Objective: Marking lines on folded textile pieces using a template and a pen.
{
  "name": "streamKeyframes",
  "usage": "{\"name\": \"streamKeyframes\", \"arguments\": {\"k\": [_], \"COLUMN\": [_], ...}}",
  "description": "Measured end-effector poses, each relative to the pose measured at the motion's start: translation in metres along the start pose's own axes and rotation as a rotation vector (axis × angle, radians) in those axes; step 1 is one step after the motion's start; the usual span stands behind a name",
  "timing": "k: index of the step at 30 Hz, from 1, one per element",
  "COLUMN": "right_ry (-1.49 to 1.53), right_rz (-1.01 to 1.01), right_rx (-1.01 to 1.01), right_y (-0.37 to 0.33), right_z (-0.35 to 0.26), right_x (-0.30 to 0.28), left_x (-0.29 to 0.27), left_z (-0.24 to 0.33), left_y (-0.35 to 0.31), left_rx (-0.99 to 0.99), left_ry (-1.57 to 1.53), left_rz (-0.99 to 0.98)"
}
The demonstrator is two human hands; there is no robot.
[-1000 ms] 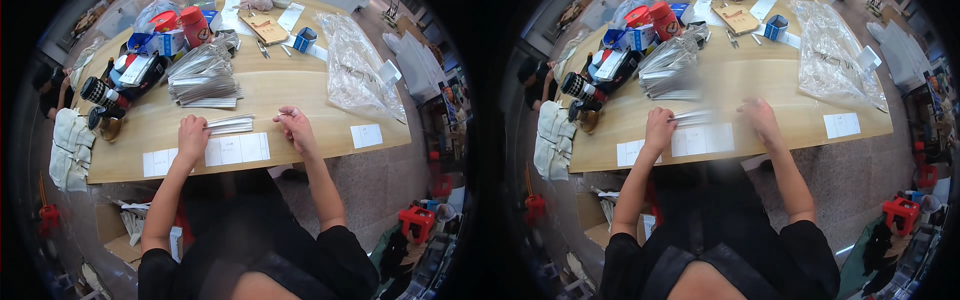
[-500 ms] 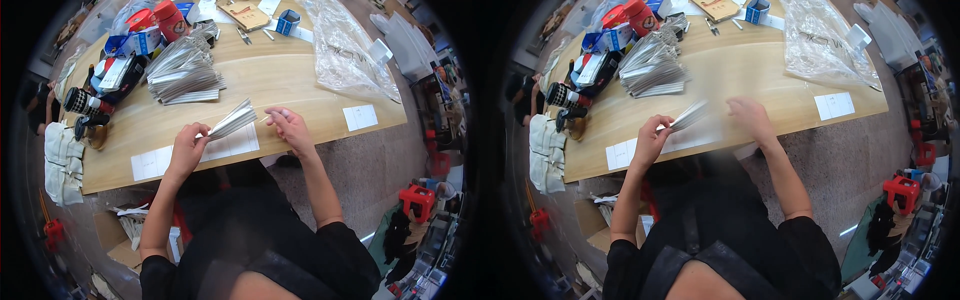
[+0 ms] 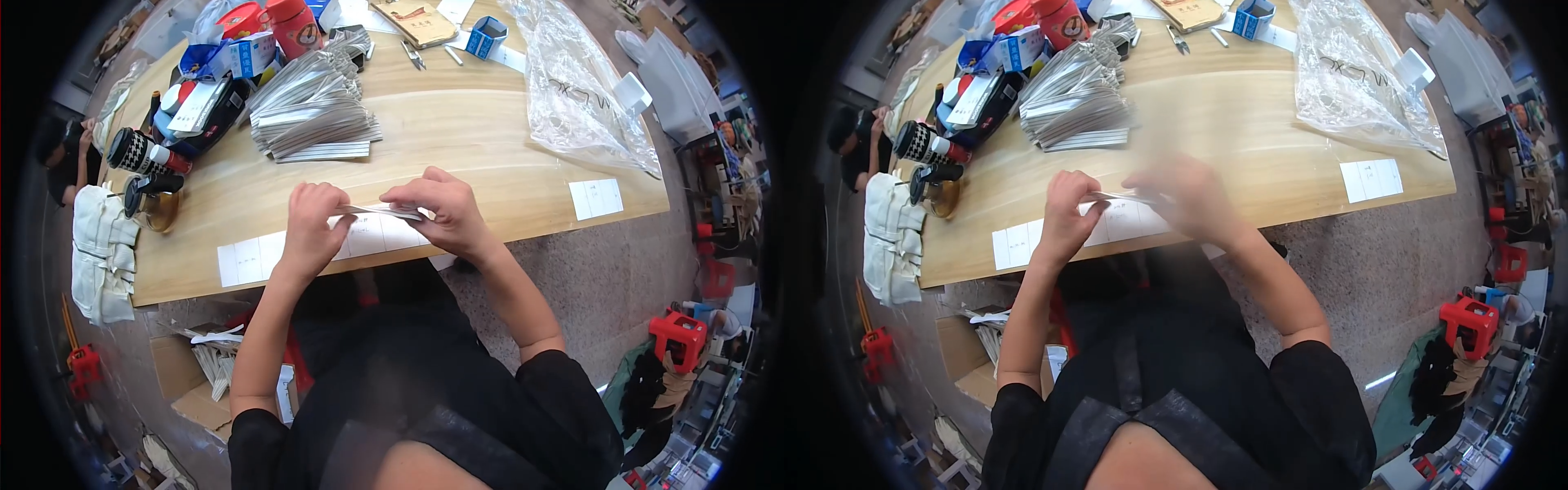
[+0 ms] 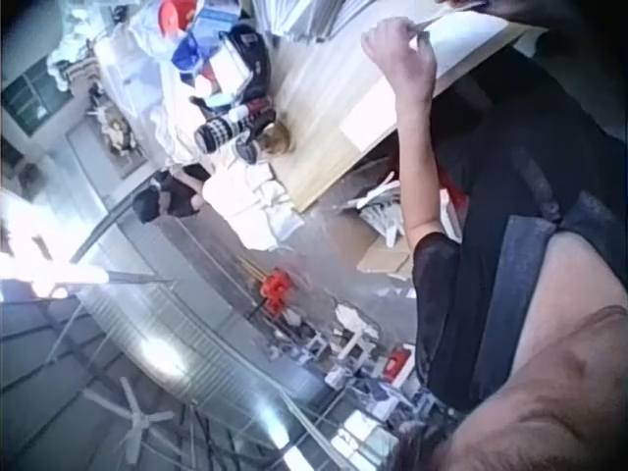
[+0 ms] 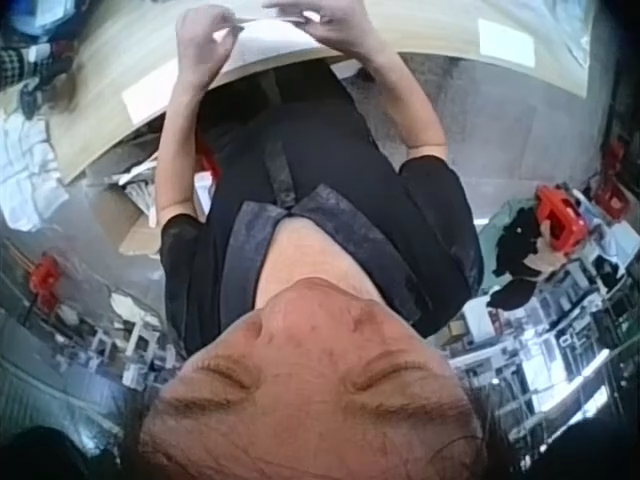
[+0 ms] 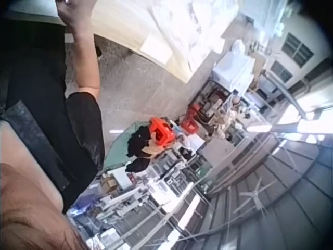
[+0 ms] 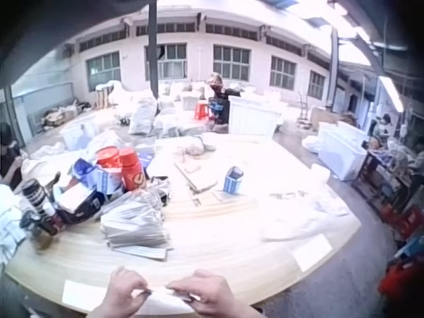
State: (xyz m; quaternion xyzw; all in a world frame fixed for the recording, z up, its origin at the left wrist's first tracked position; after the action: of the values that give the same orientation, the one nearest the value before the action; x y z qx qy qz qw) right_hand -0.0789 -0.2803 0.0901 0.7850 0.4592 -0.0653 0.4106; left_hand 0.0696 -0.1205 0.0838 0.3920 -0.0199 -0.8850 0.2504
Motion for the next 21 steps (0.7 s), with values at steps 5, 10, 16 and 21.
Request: {"name": "streamKeyframes", "arguments": {"k": [5,10,16,21], "right_ry": [-0.296,-0.089,-0.379,-0.424], "right_rz": [-0.280,-0.185,0.017,-0.079], "right_rx": [0.182,0.431,0.284,0.264], "right_y": [-0.044,-0.074,-0.067,-0.066], "right_z": [0.020,0.019,0.023,0.017], "right_x": [-0.010,-0.023,0.007,0.016], "left_x": [0.020,0.032,0.036,0.030], "left_z": [-0.005,-0.009,-0.004,-0.006], "left_y": [-0.036,-0.055,-0.020,-0.019], "left_rx": [0.376,0.200,0.306,0.267], "left_ry": [0.455,0.289,0.510,0.419], "left_rz": [0.101,0.209,0.146,0.100]}}
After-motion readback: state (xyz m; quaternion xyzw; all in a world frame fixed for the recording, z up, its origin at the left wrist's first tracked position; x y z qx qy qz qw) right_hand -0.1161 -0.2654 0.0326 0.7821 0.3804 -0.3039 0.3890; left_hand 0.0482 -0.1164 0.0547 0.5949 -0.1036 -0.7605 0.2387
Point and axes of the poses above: each hand's wrist, its own y-axis towards the middle knuckle, its own x-axis out of the palm, z = x × y, the point moved 3 cm from there along y, towards the middle knuckle, and after that the axes turned 1 degree about z, right-handed, at the moved point
